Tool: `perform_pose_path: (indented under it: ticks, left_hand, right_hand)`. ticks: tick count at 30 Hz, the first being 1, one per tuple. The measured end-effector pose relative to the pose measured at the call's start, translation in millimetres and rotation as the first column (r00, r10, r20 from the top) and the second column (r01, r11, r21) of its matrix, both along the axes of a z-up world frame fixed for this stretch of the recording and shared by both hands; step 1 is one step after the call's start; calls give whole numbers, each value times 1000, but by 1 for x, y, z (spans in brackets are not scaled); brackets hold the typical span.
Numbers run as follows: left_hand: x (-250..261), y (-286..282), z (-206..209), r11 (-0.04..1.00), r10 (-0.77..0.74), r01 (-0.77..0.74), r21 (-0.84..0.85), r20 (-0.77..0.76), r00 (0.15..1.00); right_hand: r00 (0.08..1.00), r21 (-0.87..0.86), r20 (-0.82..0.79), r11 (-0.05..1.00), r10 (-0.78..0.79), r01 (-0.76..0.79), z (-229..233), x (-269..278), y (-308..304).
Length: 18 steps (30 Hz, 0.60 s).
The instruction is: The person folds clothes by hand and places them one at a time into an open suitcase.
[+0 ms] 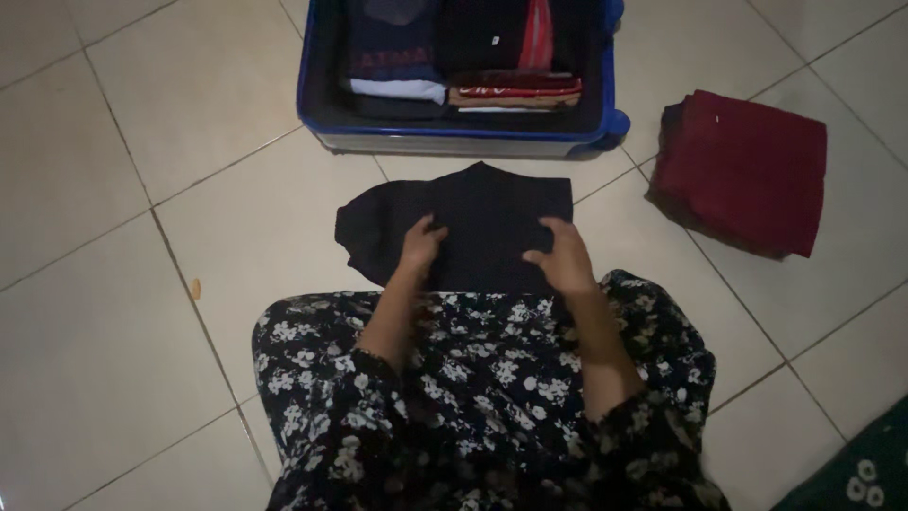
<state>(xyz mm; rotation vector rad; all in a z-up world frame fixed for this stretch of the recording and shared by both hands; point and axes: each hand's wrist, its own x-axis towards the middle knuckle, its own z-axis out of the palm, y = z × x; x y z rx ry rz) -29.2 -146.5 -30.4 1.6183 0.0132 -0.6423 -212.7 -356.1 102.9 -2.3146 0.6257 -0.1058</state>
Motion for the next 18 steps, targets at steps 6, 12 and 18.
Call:
perform_pose_path:
  ticks: [6, 12, 18]
  left_hand:
    - [-9, 15, -41, 999, -25, 23, 27, 88, 996]
    - [-60, -6, 61, 927, 45, -218, 306, 486, 873]
    - [-111, -40, 93, 813, -476, 222, 538, 395, 786]
  right_hand:
    - [954, -93, -105, 958, -281, 272, -52, 0, -19]
    - [865, -123, -124, 872, -487, 473, -107, -2, -34]
    - [881, 132, -294, 897, -370, 421, -57, 7, -25]
